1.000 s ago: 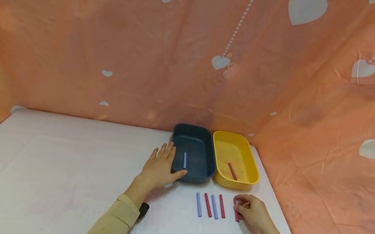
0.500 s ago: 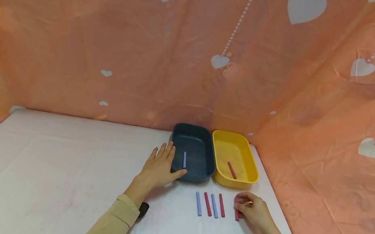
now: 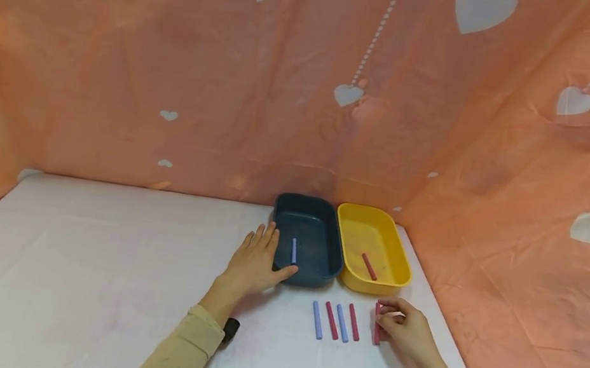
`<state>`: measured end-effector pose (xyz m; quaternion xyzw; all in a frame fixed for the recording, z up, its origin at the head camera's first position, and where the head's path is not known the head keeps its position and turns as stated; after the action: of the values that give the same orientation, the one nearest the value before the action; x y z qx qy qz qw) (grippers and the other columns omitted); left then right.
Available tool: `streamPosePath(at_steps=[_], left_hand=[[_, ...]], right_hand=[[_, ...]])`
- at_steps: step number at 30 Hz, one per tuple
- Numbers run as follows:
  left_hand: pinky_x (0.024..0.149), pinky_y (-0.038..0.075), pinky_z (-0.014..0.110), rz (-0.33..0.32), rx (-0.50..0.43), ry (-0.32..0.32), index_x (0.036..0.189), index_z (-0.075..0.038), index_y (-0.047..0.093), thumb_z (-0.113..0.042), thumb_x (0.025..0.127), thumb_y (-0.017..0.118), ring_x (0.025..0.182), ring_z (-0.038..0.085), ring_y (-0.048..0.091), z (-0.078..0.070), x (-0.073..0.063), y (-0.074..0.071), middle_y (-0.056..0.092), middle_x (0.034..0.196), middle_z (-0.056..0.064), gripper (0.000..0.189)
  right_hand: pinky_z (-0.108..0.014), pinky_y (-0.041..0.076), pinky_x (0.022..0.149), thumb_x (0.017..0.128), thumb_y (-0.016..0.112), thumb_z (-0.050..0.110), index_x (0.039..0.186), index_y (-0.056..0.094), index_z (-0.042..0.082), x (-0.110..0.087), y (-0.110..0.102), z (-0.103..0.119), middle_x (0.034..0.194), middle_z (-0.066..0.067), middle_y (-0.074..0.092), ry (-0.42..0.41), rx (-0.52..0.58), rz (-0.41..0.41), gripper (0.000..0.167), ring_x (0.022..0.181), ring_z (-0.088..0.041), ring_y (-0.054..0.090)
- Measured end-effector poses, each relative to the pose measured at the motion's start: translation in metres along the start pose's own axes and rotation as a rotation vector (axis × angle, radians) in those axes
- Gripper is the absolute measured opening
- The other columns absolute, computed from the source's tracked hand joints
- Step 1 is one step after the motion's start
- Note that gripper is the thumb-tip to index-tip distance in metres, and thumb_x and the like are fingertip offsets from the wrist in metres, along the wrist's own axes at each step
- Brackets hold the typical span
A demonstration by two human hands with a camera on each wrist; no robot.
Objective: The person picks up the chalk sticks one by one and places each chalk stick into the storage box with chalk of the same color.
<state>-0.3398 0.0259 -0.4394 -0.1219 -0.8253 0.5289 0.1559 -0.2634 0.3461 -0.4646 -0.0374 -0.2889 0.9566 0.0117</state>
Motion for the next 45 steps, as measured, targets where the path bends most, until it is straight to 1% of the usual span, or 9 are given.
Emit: streamPosePath(at_steps=[5,11,15,21,26,30,35,40,45], left_hand=[[0.128,0.016,0.051,0.004,-0.009,0.009,0.161,0.007,0.026,-0.067,0.098,0.055,0.159,0.039,0.015,-0.003,0.000,0.002,0.016,0.171,0.021,0.101],[0.128,0.016,0.051,-0.002,-0.010,0.004,0.161,0.006,0.026,-0.067,0.098,0.055,0.159,0.039,0.014,-0.001,0.000,0.004,0.016,0.172,0.021,0.101],[0.128,0.014,0.049,0.001,0.008,-0.007,0.162,0.005,0.025,-0.069,0.098,0.054,0.159,0.038,0.014,0.003,0.001,0.003,0.014,0.172,0.020,0.102],[0.129,0.014,0.049,0.013,0.010,-0.006,0.162,0.005,0.023,-0.070,0.098,0.053,0.160,0.037,0.012,0.004,0.003,0.004,0.013,0.172,0.019,0.103],[0.128,0.015,0.050,0.011,0.001,-0.001,0.162,0.006,0.025,-0.069,0.097,0.055,0.159,0.038,0.013,0.004,0.002,0.003,0.015,0.172,0.021,0.103],[0.128,0.016,0.050,0.004,-0.004,-0.001,0.161,0.006,0.026,-0.068,0.097,0.056,0.159,0.039,0.014,0.003,0.002,0.003,0.016,0.171,0.021,0.102],[0.128,0.014,0.049,0.015,0.001,-0.001,0.162,0.005,0.023,-0.069,0.098,0.053,0.159,0.038,0.013,0.002,0.002,0.003,0.014,0.172,0.020,0.103],[0.128,0.015,0.050,0.007,0.005,0.005,0.162,0.006,0.024,-0.068,0.098,0.053,0.159,0.039,0.014,0.001,0.003,0.002,0.014,0.172,0.021,0.102],[0.128,0.015,0.049,0.018,-0.004,-0.007,0.162,0.006,0.024,-0.068,0.098,0.054,0.159,0.038,0.013,0.002,0.002,0.003,0.013,0.172,0.021,0.102]], right_hand=[[-0.031,0.063,0.067,0.094,0.070,0.000,0.127,0.063,-0.006,-0.003,0.000,0.007,0.106,-0.016,0.067,-0.021,0.048,-0.005,0.035,0.079,-0.020,0.069],[-0.030,0.062,0.069,0.094,0.070,-0.001,0.129,0.061,-0.009,0.001,-0.001,0.026,0.105,-0.018,0.068,-0.099,0.084,-0.020,0.037,0.076,-0.017,0.071],[-0.029,0.062,0.070,0.095,0.070,0.000,0.131,0.060,-0.010,0.009,-0.003,0.038,0.105,-0.019,0.068,-0.135,0.100,-0.021,0.038,0.077,-0.015,0.071],[-0.028,0.062,0.072,0.097,0.069,0.004,0.135,0.059,-0.009,0.021,-0.009,0.051,0.115,-0.022,0.067,-0.168,0.096,-0.024,0.041,0.079,-0.016,0.072],[-0.026,0.061,0.072,0.097,0.067,0.003,0.133,0.061,-0.008,0.034,-0.018,0.064,0.116,-0.025,0.067,-0.217,0.053,-0.042,0.038,0.081,-0.014,0.071],[-0.022,0.060,0.073,0.097,0.066,0.004,0.133,0.061,-0.008,0.047,-0.023,0.072,0.119,-0.026,0.065,-0.234,0.024,-0.030,0.038,0.082,-0.012,0.070],[-0.024,0.061,0.073,0.097,0.068,0.004,0.133,0.061,-0.010,0.063,-0.024,0.078,0.117,-0.027,0.064,-0.256,0.017,-0.009,0.039,0.082,-0.017,0.071],[-0.023,0.061,0.074,0.097,0.069,0.007,0.134,0.062,-0.007,0.082,-0.020,0.077,0.118,-0.025,0.065,-0.228,-0.029,0.002,0.039,0.086,-0.025,0.071],[-0.019,0.058,0.077,0.099,0.067,0.009,0.134,0.062,-0.004,0.100,-0.013,0.070,0.120,-0.023,0.065,-0.173,-0.088,0.022,0.038,0.090,-0.025,0.069]])
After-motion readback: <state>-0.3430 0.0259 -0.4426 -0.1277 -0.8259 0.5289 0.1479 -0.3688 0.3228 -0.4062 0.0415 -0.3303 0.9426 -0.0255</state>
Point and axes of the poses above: each hand's wrist, its own x-axis towards the middle knuckle, its own y-axis out of the palm, z = x × y, the point moved 8 cm from there along x, towards the middle knuckle
